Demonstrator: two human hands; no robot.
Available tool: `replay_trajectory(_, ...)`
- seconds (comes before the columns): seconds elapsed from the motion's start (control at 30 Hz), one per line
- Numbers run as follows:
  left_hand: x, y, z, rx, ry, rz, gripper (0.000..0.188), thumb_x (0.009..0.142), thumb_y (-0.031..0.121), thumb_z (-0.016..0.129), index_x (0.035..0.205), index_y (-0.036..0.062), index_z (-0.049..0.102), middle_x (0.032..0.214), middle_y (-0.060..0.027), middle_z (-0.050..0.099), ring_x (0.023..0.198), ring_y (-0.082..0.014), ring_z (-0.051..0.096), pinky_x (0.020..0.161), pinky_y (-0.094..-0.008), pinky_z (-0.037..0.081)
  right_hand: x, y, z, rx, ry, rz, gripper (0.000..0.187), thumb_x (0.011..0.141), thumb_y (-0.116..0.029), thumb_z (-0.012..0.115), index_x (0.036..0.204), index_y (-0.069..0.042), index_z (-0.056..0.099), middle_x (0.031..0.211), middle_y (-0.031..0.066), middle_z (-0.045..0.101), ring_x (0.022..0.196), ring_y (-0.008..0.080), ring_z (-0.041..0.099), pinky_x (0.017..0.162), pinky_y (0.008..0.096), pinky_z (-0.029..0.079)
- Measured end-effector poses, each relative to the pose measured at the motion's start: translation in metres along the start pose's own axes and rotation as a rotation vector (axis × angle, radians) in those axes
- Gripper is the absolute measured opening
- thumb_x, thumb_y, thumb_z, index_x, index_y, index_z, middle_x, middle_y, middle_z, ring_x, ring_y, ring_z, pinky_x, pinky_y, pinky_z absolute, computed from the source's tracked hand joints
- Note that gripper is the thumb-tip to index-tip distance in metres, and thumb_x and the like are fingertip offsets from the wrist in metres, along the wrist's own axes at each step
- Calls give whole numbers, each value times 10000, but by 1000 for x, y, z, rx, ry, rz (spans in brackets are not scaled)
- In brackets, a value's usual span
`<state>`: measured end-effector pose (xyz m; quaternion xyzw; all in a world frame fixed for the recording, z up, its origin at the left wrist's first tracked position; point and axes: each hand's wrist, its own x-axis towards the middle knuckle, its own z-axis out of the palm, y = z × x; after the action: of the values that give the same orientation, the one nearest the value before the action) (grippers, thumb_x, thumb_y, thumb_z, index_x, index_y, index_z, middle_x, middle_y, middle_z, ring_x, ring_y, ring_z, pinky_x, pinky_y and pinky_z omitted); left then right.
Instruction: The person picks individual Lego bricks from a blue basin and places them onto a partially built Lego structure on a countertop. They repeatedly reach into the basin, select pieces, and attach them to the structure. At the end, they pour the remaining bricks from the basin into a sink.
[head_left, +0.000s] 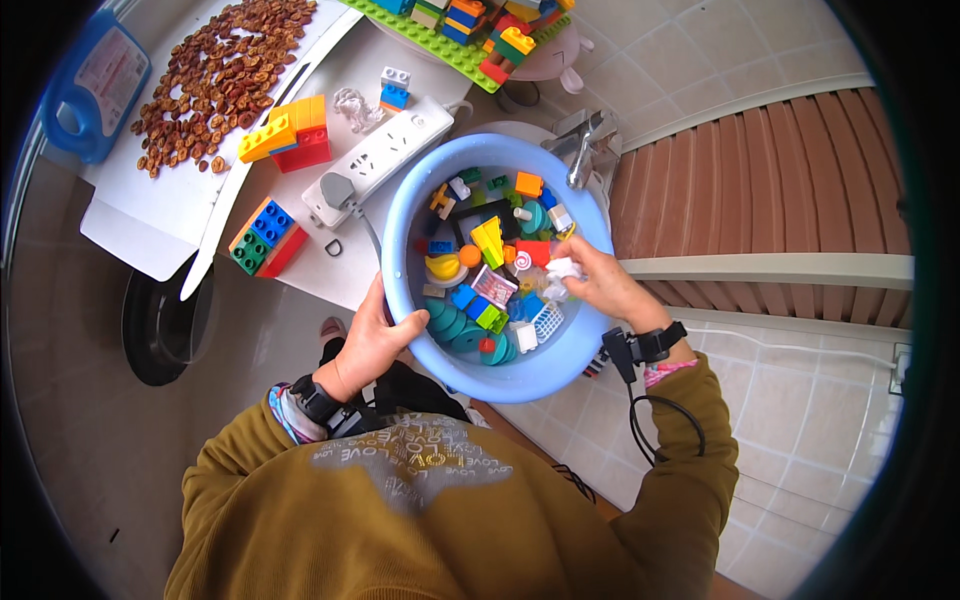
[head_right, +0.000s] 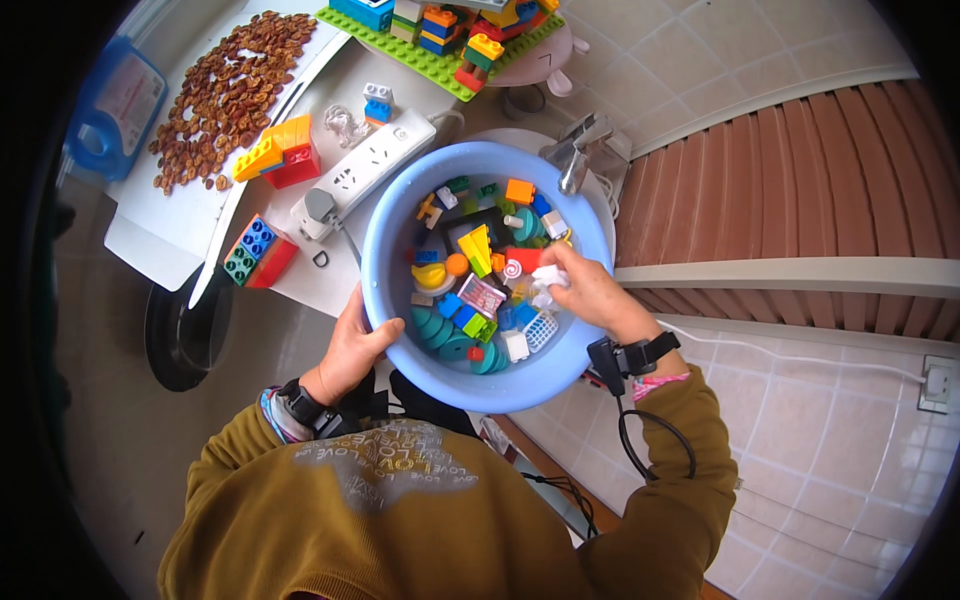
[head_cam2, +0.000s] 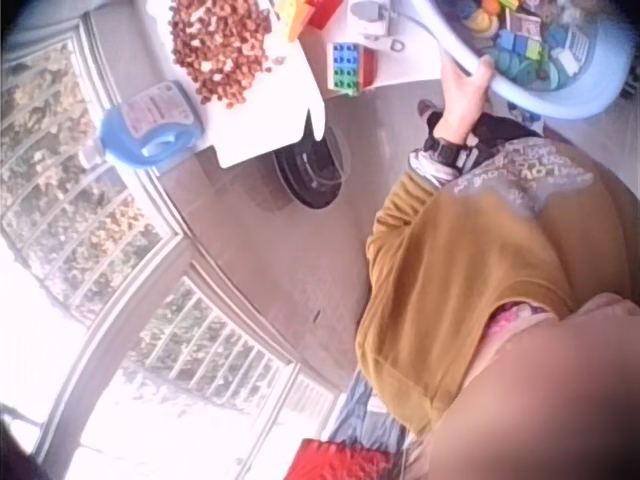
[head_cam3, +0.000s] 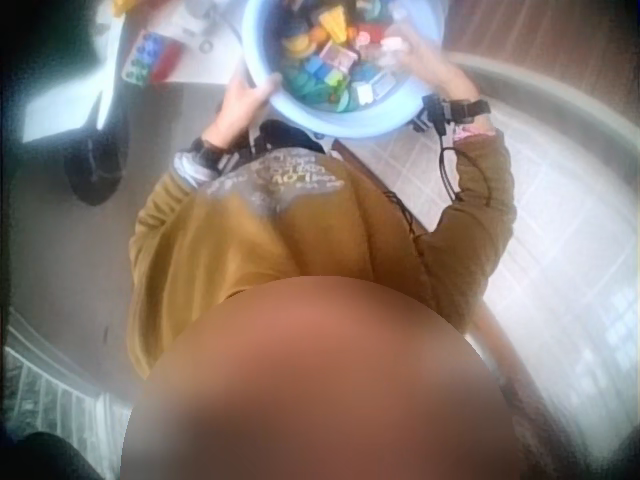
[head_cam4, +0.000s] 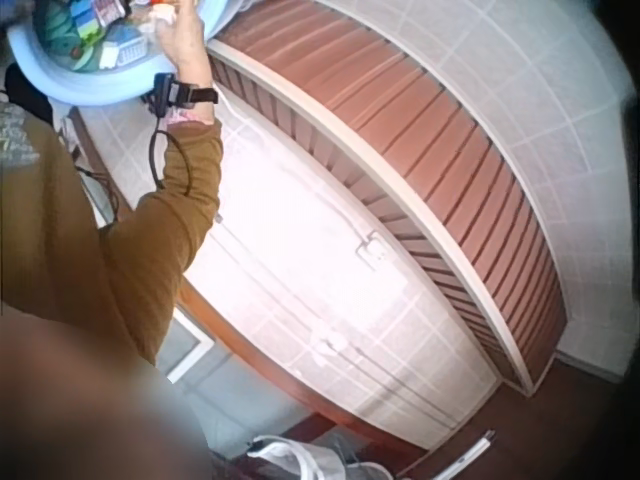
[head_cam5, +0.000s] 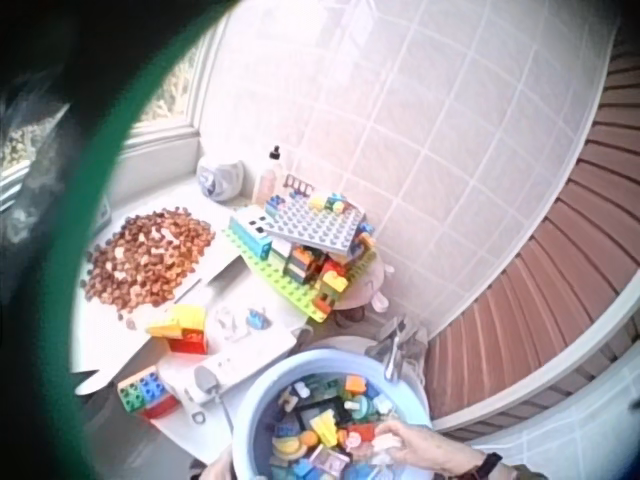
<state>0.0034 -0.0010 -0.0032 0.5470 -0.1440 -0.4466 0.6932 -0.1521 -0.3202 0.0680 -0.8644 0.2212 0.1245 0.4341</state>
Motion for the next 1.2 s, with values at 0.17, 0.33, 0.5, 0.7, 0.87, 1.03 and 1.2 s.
replay_trajectory(0.17, -1, 7, -1, -5, -10, -77, 767, 889, 125, 705, 1524, 9, 291, 1194, -79, 555, 1007, -140, 566, 877, -297, 516, -2, -30, -8, 33, -164, 2, 384, 859, 24, 598, 1220, -102, 631, 1170, 150, 535, 1094, 297, 605, 857, 372, 553)
replay_trajectory(0.33, -2, 9, 1, -24, -10, -76, 769, 889, 122, 706, 1526, 11, 290, 1197, -76, 554, 1008, -138, 562, 874, -294, 515, 2, -42, 9, -278, -89, -257, 305, 832, 41, 619, 1113, -78, 629, 1211, 163, 542, 1111, 350, 591, 883, 385, 539)
replay_trajectory(0.5, -2, 8, 0, -11, -12, -83, 772, 888, 126, 708, 1526, 11, 291, 1205, -78, 549, 1011, -137, 561, 871, -292, 515, 2, -34, 9, -219, -93, -248, 252, 857, 33, 628, 1088, -69, 614, 1094, 137, 602, 1029, 313, 626, 865, 387, 512)
replay_trajectory(0.7, -1, 7, 0, 15, 2, -60, 769, 887, 130, 707, 1521, 1, 291, 1188, -82, 558, 995, -142, 572, 866, -298, 523, -6, -18, 0, -301, 42, -168, 203, 928, -12, 599, 1126, -51, 622, 991, 151, 643, 867, 328, 660, 788, 418, 521)
replay_trajectory(0.87, -1, 7, 1, -16, 13, -62, 755, 889, 124, 704, 1514, 1, 299, 1183, -92, 564, 971, -149, 595, 839, -301, 540, -8, 0, -14, -452, 31, -101, 262, 953, -45, 592, 1212, -59, 625, 1032, 175, 644, 904, 359, 652, 829, 412, 524)
replay_trajectory(1.03, -2, 9, 2, -45, 7, -108, 736, 893, 115, 697, 1510, 16, 308, 1174, -95, 567, 936, -155, 616, 800, -303, 558, -7, 27, -19, -369, 195, -195, 395, 958, -32, 563, 1352, -58, 550, 1253, 198, 599, 1106, 327, 622, 883, 400, 528)
replay_trajectory(1.2, -3, 8, 2, -27, 31, -104, 708, 896, 117, 693, 1498, 28, 332, 1106, -80, 585, 869, -138, 607, 726, -285, 546, -4, 57, -28, -200, 210, 25, 480, 1000, -69, 517, 1473, -83, 436, 1426, 163, 518, 1209, 294, 584, 911, 386, 545)
